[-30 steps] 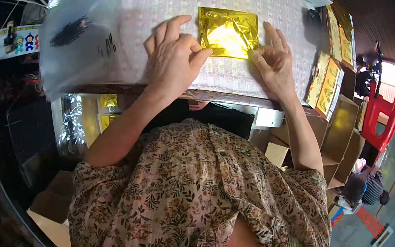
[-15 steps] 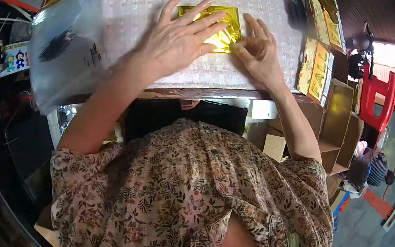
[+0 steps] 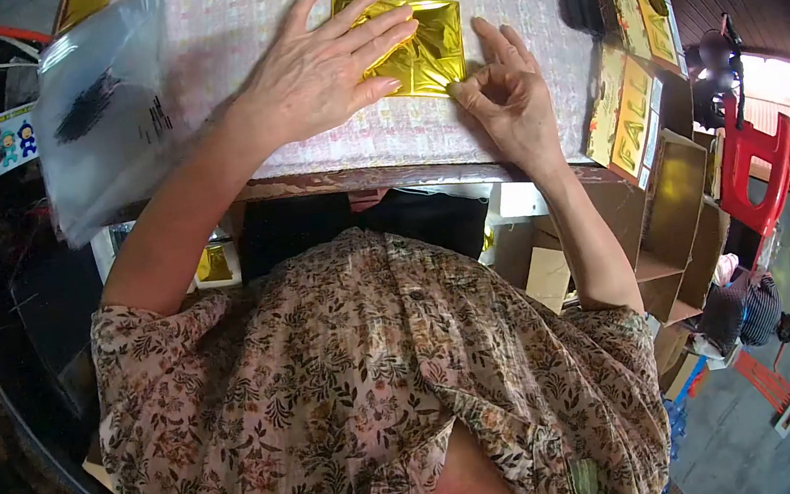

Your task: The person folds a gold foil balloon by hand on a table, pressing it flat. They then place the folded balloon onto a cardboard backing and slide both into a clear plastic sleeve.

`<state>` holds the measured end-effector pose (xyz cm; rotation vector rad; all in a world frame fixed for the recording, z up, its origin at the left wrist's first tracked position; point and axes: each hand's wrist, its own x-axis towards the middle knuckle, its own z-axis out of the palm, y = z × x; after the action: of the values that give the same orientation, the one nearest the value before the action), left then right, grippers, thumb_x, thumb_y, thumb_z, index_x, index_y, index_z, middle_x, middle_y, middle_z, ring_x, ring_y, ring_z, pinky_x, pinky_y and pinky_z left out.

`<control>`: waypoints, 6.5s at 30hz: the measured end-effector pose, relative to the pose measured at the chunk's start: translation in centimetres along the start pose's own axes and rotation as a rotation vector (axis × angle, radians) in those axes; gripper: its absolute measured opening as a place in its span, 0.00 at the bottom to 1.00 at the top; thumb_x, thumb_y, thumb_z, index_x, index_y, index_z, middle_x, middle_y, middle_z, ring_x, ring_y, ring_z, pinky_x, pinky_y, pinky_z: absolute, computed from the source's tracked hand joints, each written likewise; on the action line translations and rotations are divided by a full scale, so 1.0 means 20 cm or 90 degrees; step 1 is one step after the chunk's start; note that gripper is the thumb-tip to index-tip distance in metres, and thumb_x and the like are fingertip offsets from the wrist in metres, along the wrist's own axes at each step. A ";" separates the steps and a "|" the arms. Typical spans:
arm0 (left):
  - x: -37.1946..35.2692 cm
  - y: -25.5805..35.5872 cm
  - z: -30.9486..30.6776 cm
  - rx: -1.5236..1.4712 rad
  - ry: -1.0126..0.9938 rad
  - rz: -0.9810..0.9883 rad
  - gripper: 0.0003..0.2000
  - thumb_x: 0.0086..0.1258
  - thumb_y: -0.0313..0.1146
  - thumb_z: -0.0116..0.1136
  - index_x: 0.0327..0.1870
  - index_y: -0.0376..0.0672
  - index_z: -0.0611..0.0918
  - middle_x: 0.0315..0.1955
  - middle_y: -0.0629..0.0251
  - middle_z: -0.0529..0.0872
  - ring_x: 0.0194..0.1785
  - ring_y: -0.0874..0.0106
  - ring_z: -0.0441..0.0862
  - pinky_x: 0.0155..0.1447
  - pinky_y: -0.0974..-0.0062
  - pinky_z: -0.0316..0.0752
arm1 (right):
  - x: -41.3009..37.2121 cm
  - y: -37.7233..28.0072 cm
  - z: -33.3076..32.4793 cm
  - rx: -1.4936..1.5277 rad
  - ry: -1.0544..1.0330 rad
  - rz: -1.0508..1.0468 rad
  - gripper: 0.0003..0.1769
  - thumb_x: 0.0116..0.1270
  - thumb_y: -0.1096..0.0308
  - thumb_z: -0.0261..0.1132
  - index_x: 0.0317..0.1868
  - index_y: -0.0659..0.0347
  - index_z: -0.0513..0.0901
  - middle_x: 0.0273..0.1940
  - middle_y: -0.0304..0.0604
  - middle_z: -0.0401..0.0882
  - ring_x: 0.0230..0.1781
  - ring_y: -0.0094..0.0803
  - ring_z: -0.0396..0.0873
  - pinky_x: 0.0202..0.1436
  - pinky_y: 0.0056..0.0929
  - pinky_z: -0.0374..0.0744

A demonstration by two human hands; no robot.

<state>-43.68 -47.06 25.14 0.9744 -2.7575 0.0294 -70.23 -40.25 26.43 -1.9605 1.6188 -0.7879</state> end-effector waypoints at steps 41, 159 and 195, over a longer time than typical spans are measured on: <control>-0.09 -0.02 -0.01 -0.085 0.272 -0.302 0.13 0.68 0.42 0.71 0.44 0.44 0.86 0.60 0.64 0.81 0.73 0.59 0.69 0.73 0.47 0.55 | -0.03 -0.19 0.20 -0.307 -0.138 -0.144 0.48 0.80 0.41 0.56 0.82 0.72 0.53 0.83 0.64 0.48 0.86 0.58 0.45 0.84 0.63 0.47; 0.06 -0.07 0.07 -0.023 -0.035 0.004 0.39 0.81 0.61 0.46 0.84 0.45 0.58 0.85 0.67 0.56 0.87 0.68 0.51 0.88 0.51 0.40 | 0.07 -0.09 0.10 -0.170 -0.050 -0.301 0.27 0.61 0.75 0.71 0.64 0.60 0.83 0.60 0.51 0.80 0.58 0.47 0.79 0.63 0.43 0.77; 0.03 -0.12 -0.38 -0.416 0.249 0.015 0.18 0.73 0.33 0.67 0.61 0.36 0.85 0.70 0.54 0.80 0.83 0.62 0.63 0.85 0.55 0.54 | 0.08 -0.31 0.05 0.083 0.088 -0.086 0.13 0.71 0.66 0.72 0.28 0.63 0.86 0.26 0.41 0.83 0.27 0.28 0.77 0.34 0.31 0.71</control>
<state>-41.13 -48.62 32.63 0.6636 -2.1817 -0.5740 -65.02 -40.63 30.08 -1.9755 1.4799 -1.0751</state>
